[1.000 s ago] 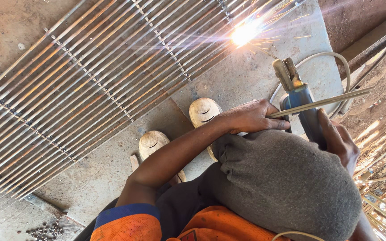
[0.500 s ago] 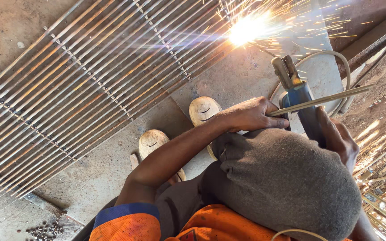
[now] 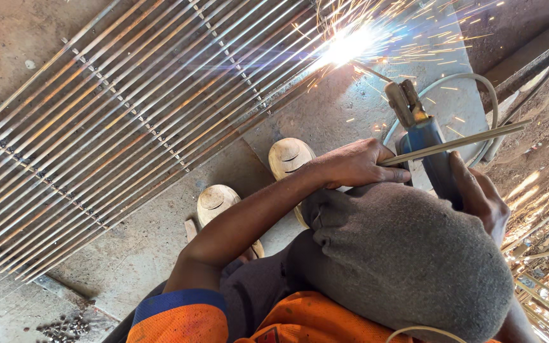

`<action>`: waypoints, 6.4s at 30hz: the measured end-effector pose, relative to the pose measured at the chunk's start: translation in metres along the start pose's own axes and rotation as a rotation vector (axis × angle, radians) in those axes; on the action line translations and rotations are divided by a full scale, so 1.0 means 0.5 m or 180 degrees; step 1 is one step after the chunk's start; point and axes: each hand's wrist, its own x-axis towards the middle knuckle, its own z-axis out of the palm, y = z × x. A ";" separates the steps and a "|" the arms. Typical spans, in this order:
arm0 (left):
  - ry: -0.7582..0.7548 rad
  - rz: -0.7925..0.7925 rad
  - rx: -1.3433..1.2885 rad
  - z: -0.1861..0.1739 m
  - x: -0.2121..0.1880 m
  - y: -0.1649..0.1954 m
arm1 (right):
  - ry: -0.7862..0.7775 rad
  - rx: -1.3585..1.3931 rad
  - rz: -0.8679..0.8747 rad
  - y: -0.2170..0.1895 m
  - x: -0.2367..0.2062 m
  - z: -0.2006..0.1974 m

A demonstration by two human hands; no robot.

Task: The person welds intersections on a metal grate using a handheld welding tool and filler rods. They move along the grate, creating weld beads at multiple junctions while sparks fly. The person occasionally repositions the filler rod and adjusts the tool angle to continue welding.

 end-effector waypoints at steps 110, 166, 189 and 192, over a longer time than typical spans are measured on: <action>0.2330 0.0724 0.0166 -0.112 -0.133 0.157 | 0.0100 0.1623 -0.1319 -0.204 0.306 0.004; 0.2282 0.0629 -0.2348 -0.132 -0.232 -0.032 | 0.0172 0.0216 -0.2446 -0.309 0.398 0.151; 0.2279 0.0817 -0.2331 -0.142 -0.236 -0.021 | 0.0051 0.0212 -0.2341 -0.321 0.404 0.155; 0.2319 0.0744 -0.2245 -0.142 -0.235 -0.024 | 0.0036 0.0218 -0.2342 -0.318 0.405 0.158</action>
